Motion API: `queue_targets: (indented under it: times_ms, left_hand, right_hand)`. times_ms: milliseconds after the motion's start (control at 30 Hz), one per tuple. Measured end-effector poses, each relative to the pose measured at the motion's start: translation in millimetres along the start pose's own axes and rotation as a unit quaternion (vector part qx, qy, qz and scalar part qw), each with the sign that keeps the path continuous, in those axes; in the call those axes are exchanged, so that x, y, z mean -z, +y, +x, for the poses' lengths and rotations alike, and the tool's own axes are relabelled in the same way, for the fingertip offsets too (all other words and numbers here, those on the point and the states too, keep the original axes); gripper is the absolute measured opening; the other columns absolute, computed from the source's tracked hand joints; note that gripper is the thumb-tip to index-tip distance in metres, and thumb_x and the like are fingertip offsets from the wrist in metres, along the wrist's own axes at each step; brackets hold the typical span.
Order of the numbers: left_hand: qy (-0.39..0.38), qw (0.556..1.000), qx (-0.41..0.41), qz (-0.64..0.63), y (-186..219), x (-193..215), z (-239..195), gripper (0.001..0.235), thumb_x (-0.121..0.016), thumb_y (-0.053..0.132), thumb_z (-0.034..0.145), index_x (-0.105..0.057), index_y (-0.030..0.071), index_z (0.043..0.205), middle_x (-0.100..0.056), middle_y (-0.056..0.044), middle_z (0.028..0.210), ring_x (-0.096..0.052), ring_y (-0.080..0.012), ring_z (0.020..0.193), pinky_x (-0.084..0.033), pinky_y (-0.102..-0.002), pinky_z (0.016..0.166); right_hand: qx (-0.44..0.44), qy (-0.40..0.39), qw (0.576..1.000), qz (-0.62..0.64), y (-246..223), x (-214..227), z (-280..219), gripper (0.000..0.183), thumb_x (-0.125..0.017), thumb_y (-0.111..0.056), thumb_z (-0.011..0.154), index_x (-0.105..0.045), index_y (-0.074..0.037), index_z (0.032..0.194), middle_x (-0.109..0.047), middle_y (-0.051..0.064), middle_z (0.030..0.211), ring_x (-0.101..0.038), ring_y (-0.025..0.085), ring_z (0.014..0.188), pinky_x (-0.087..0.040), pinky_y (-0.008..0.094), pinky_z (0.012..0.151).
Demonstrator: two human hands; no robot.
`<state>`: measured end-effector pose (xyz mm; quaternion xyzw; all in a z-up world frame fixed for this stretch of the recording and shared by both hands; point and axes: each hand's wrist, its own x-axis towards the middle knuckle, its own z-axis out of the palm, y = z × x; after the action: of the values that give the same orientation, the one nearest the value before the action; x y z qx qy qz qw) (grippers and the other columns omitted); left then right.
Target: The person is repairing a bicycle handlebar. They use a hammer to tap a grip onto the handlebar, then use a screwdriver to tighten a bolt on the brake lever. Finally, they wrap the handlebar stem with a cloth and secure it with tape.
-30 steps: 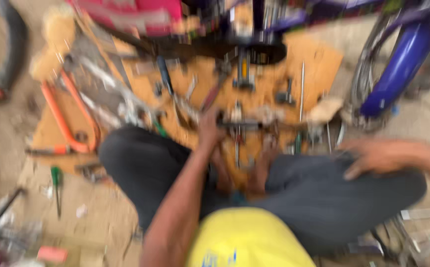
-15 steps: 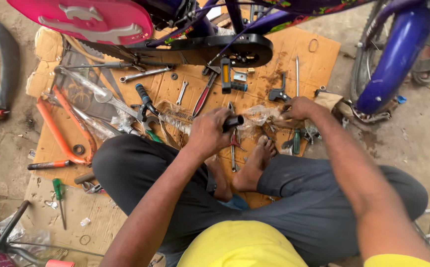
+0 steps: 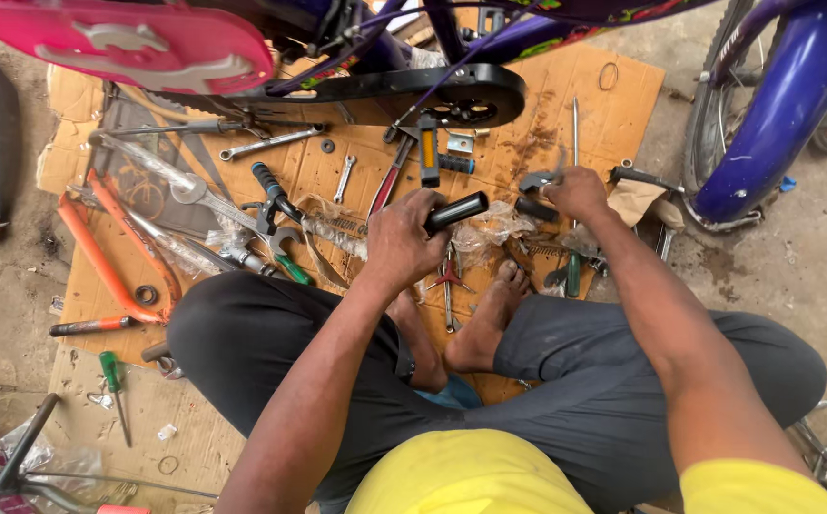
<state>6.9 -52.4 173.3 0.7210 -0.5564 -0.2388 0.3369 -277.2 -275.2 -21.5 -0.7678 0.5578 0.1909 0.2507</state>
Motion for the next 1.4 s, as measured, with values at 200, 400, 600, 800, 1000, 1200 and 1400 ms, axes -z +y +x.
queue_targets:
  times_ms: [200, 400, 600, 800, 1000, 1200, 1400]
  left_hand:
    - [0.018, 0.999, -0.011, -0.028, -7.9, 0.5, -2.2, 0.019, -0.076, 0.017, 0.079, -0.068, 0.009, 0.094, -0.071, -0.011, 0.084, -0.069, -0.0322, 0.075, -0.054, -0.045, 0.072]
    - [0.007, 0.998, 0.005, -0.059, -9.0, 1.7, -4.2, 0.019, -0.076, 0.022, 0.078, -0.069, 0.008, 0.089, -0.070, -0.012, 0.082, -0.069, -0.0332, 0.074, -0.054, -0.046, 0.072]
    - [-0.009, 0.998, 0.004, -0.057, -8.9, 6.2, -9.8, 0.019, -0.077, 0.023, 0.079, -0.070, 0.007, 0.086, -0.070, -0.012, 0.082, -0.070, -0.0326, 0.077, -0.054, -0.046, 0.073]
    - [-0.058, 0.992, 0.026, -0.110, -17.1, 15.6, -17.3, 0.024, -0.078, 0.034, 0.082, -0.075, 0.011, 0.087, -0.075, -0.009, 0.084, -0.071, -0.0275, 0.071, -0.056, -0.041, 0.069]
    - [-0.081, 0.986, 0.059, -0.136, -21.3, 14.5, -21.4, 0.018, -0.075, 0.029, 0.079, -0.074, 0.011, 0.084, -0.075, -0.009, 0.079, -0.072, -0.0292, 0.070, -0.057, -0.042, 0.072]
    - [-0.052, 0.996, 0.025, -0.069, -24.5, 7.3, -26.8, 0.011, -0.069, 0.014, 0.074, -0.070, 0.008, 0.084, -0.070, -0.015, 0.077, -0.069, -0.0378, 0.073, -0.054, -0.050, 0.072]
    - [-0.069, 0.995, 0.013, -0.064, -27.0, 11.1, -30.4, 0.014, -0.069, 0.014, 0.070, -0.068, 0.009, 0.083, -0.070, -0.015, 0.078, -0.067, -0.0401, 0.076, -0.055, -0.052, 0.070]
  right_hand:
    - [-0.050, -0.013, 0.887, 0.459, -34.8, 108.9, -77.0, 0.031, -0.076, -0.015, 0.094, -0.065, 0.013, 0.105, -0.070, 0.020, 0.084, -0.067, 0.022, 0.062, -0.052, 0.037, 0.053]
    - [0.164, 0.055, 0.708, 0.684, -91.5, 177.5, -228.5, 0.065, -0.075, 0.000, 0.076, -0.050, 0.005, 0.136, -0.067, 0.013, 0.118, -0.071, 0.020, 0.097, -0.066, 0.040, 0.081]
    - [0.190, -0.075, 0.729, 0.653, -138.9, 146.5, -239.0, 0.041, -0.075, -0.014, 0.078, -0.063, 0.003, 0.112, -0.070, 0.018, 0.097, -0.071, 0.029, 0.084, -0.064, 0.047, 0.075]
    - [0.264, -0.021, 0.686, 0.678, -186.0, 147.5, -184.1, 0.027, -0.072, -0.012, 0.078, -0.061, -0.003, 0.102, -0.067, 0.010, 0.098, -0.066, 0.022, 0.086, -0.060, 0.035, 0.078]
    - [0.175, -0.103, 0.768, 0.607, -227.2, 143.8, -182.2, 0.032, -0.074, -0.025, 0.085, -0.070, -0.003, 0.108, -0.070, 0.007, 0.094, -0.063, 0.013, 0.082, -0.053, 0.026, 0.071]
    - [0.065, -0.188, 0.768, 0.609, -240.5, 150.4, -204.0, 0.033, -0.079, -0.026, 0.084, -0.066, -0.005, 0.106, -0.067, 0.005, 0.085, -0.066, 0.018, 0.075, -0.056, 0.036, 0.066]
    - [-0.029, -0.215, 0.776, 0.592, -258.5, 161.4, -221.2, 0.027, -0.070, -0.030, 0.086, -0.065, -0.007, 0.097, -0.071, 0.008, 0.082, -0.071, 0.021, 0.070, -0.060, 0.037, 0.059]
